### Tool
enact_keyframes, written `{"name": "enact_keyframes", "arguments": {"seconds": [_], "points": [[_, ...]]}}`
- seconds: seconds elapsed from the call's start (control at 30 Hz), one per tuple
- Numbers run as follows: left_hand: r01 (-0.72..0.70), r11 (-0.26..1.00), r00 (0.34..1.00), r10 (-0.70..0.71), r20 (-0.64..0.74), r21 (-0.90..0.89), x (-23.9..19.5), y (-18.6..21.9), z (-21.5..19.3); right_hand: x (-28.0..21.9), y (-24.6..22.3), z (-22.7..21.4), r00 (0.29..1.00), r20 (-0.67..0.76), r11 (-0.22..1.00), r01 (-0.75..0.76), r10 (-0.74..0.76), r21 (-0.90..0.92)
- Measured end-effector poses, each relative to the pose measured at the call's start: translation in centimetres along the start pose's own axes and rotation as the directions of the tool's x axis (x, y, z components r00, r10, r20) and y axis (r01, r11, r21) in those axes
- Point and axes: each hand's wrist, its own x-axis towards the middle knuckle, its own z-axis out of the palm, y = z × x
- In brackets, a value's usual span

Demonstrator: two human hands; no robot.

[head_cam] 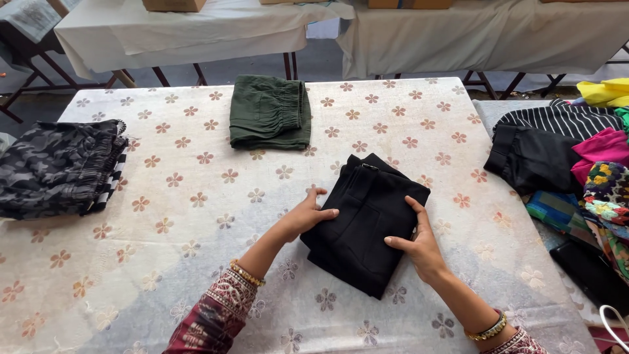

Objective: The person folds several pieces of clothing on a table. They start with a pair of black pants, followed by a pair of black shorts, a green and white patterned garment, and finally a black and white striped top. The person folds each item neatly and places it on the table.

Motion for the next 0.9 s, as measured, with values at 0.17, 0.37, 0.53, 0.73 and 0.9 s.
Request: {"name": "enact_keyframes", "arguments": {"seconds": [0.17,0.37,0.53,0.73,0.9], "points": [[0.088,0.985,0.994,-0.076,0.082,-0.149,0.5,-1.7,1.6,0.3,-0.6,-0.8,0.998,-0.042,0.996,-0.042,0.046,0.081],[-0.133,0.925,0.984,0.166,-0.062,0.355,-1.0,0.4,4.5,0.2,-1.1,-1.0,0.995,-0.039,0.993,-0.087,0.090,0.078],[-0.147,0.988,0.989,0.149,0.023,-0.050,-2.4,2.4,5.3,0.3,-1.1,-1.3,0.993,-0.024,0.991,-0.117,0.119,0.061],[0.008,0.780,0.998,0.030,0.050,-0.626,-2.6,1.4,5.6,0.2,-1.9,-1.0,0.995,0.033,0.995,-0.095,0.095,0.011],[-0.442,0.841,0.890,0.454,-0.035,-0.312,-3.3,2.1,3.4,0.9,-4.2,0.4,0.989,0.110,0.973,0.124,-0.104,-0.197]]}}
